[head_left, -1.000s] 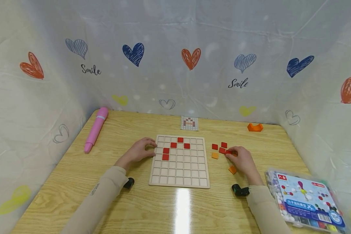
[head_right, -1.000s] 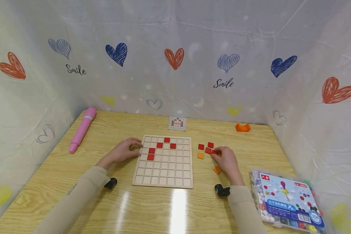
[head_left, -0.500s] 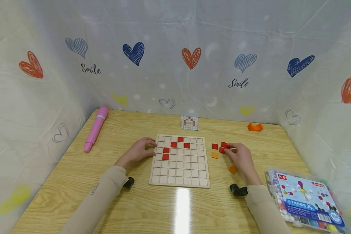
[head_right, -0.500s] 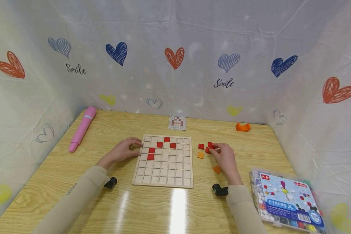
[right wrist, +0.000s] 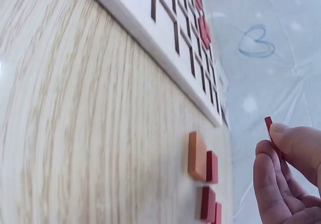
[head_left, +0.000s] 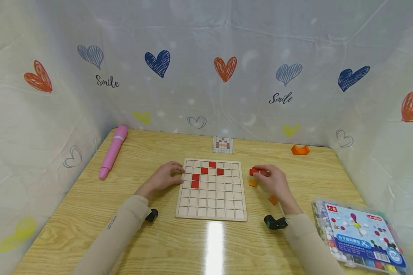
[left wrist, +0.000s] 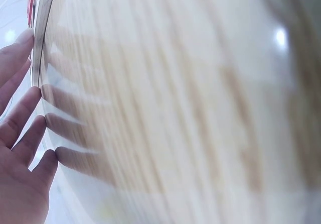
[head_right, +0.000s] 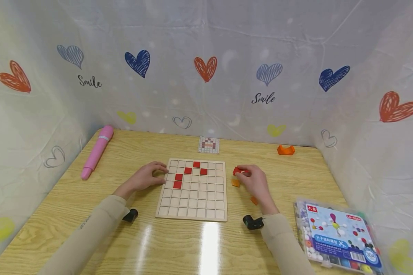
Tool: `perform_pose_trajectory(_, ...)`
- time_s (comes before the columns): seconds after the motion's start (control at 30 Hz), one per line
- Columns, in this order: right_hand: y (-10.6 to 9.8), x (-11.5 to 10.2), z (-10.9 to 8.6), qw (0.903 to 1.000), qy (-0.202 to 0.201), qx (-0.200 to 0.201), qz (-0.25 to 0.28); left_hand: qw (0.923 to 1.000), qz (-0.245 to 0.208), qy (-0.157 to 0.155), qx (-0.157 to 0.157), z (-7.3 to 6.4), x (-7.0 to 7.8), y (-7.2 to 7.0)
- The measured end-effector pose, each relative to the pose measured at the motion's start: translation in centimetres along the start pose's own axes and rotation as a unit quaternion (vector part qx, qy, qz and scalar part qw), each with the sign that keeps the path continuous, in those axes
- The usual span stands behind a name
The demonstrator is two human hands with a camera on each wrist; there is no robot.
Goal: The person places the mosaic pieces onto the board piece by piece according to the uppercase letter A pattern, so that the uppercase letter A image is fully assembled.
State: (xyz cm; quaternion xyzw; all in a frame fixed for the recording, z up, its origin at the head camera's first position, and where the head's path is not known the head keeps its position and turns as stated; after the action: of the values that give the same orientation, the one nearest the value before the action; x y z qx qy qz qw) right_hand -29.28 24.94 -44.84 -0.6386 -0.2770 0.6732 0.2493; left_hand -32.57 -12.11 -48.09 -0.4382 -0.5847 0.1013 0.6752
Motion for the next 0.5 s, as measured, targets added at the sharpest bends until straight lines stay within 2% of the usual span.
perform_pose_trajectory(0.5,2.4,-4.4,-0.2,0.9965,-0.051,-0.064,0.021,1.0,-0.003,-0.002,0.002,0.0,0.0,0.0)
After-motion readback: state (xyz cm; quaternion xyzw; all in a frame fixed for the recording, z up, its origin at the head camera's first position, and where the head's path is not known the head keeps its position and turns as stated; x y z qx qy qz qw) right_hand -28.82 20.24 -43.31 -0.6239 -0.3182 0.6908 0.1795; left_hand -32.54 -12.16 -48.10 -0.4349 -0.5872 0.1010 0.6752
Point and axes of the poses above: each hand's wrist, its own z-axis towards the middle knuckle, its own y-axis out of the palm, x = y × z, the point moved 7 cm from there along z, towards the middle knuckle, and after that the axes turned 4 degrees about -x, right-handed, at the moved point
